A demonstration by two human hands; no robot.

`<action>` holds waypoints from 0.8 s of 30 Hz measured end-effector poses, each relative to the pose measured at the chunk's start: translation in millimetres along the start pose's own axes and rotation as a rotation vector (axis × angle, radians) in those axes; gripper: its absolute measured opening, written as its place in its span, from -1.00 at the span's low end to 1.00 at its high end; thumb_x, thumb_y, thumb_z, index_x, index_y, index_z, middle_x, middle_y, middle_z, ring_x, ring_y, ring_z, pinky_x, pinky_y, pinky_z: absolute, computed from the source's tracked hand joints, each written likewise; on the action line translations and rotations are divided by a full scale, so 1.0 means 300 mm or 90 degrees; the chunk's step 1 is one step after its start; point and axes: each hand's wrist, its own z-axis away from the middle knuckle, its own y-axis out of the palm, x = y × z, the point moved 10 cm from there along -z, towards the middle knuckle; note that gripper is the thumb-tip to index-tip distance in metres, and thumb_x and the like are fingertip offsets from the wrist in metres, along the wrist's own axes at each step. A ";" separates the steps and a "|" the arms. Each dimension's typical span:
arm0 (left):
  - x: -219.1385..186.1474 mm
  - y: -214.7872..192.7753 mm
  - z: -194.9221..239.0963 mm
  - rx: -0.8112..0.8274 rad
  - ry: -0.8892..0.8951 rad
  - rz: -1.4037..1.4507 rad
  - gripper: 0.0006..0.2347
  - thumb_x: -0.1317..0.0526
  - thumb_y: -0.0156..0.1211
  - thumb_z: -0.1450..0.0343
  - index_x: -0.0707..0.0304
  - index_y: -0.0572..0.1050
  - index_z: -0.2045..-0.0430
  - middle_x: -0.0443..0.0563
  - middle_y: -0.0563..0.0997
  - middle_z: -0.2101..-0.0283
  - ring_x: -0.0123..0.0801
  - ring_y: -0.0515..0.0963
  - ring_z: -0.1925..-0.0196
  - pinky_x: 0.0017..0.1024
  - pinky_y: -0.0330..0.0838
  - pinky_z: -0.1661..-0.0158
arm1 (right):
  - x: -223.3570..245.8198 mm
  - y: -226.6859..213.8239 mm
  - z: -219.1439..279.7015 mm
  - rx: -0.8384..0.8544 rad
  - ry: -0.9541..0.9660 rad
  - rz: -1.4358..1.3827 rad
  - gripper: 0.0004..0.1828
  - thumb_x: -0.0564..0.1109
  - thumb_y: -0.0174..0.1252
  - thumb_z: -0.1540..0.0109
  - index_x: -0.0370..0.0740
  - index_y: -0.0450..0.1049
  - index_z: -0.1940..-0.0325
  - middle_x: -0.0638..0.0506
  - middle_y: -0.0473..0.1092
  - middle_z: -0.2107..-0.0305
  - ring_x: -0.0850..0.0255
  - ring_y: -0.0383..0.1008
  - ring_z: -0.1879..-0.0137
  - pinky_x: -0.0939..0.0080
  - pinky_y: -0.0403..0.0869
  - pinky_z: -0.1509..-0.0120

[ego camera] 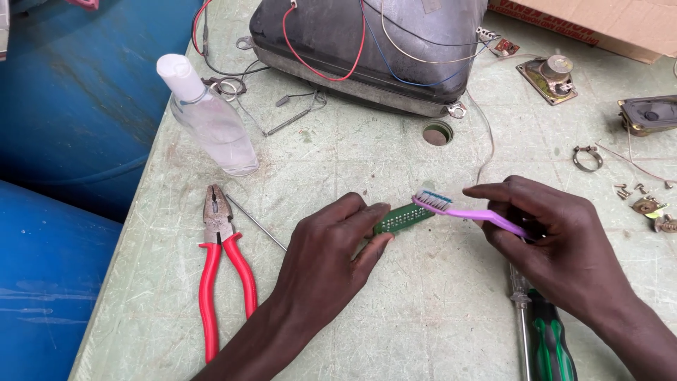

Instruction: Cleaning a small electronic connector board using a toothbrush and a screwdriver to remove debris.

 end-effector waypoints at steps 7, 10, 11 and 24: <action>0.051 0.032 0.003 0.044 -0.059 -0.139 -0.81 0.19 0.34 -0.32 0.20 0.54 0.28 -0.04 0.46 0.34 -0.16 0.45 0.33 -0.19 0.34 0.46 | -0.094 0.011 0.000 0.078 0.179 -0.016 -0.67 0.06 0.23 -0.13 -0.13 0.72 0.16 0.08 0.36 0.66 0.31 0.09 0.52 0.29 -0.01 0.47; 0.068 0.030 0.008 0.044 -0.087 -0.124 -0.81 0.16 0.32 -0.33 0.19 0.54 0.29 -0.04 0.43 0.32 -0.18 0.43 0.32 -0.19 0.34 0.47 | -0.070 -0.001 -0.016 0.057 0.079 -0.023 -0.73 -0.08 0.10 -0.26 -0.21 0.69 0.22 0.08 0.27 0.64 0.33 0.11 0.52 0.28 0.07 0.44; 0.075 0.021 0.009 0.030 -0.103 -0.097 -0.78 0.12 0.30 -0.33 0.19 0.55 0.25 -0.04 0.43 0.31 -0.16 0.45 0.33 -0.18 0.34 0.45 | -0.065 -0.006 -0.018 0.045 0.054 -0.004 -0.75 -0.10 0.14 -0.23 -0.17 0.68 0.13 0.07 0.33 0.60 0.31 0.21 0.47 0.30 0.13 0.39; 0.143 0.000 0.013 -0.052 -0.154 0.013 -0.74 0.28 0.45 -0.19 0.22 0.61 0.28 -0.11 0.52 0.37 -0.30 0.55 0.41 -0.32 0.37 0.42 | -0.081 0.024 -0.035 0.052 -0.175 0.231 -0.54 -0.25 0.13 -0.20 0.27 0.58 -0.06 0.21 0.39 0.39 0.22 0.34 0.27 0.10 0.19 0.13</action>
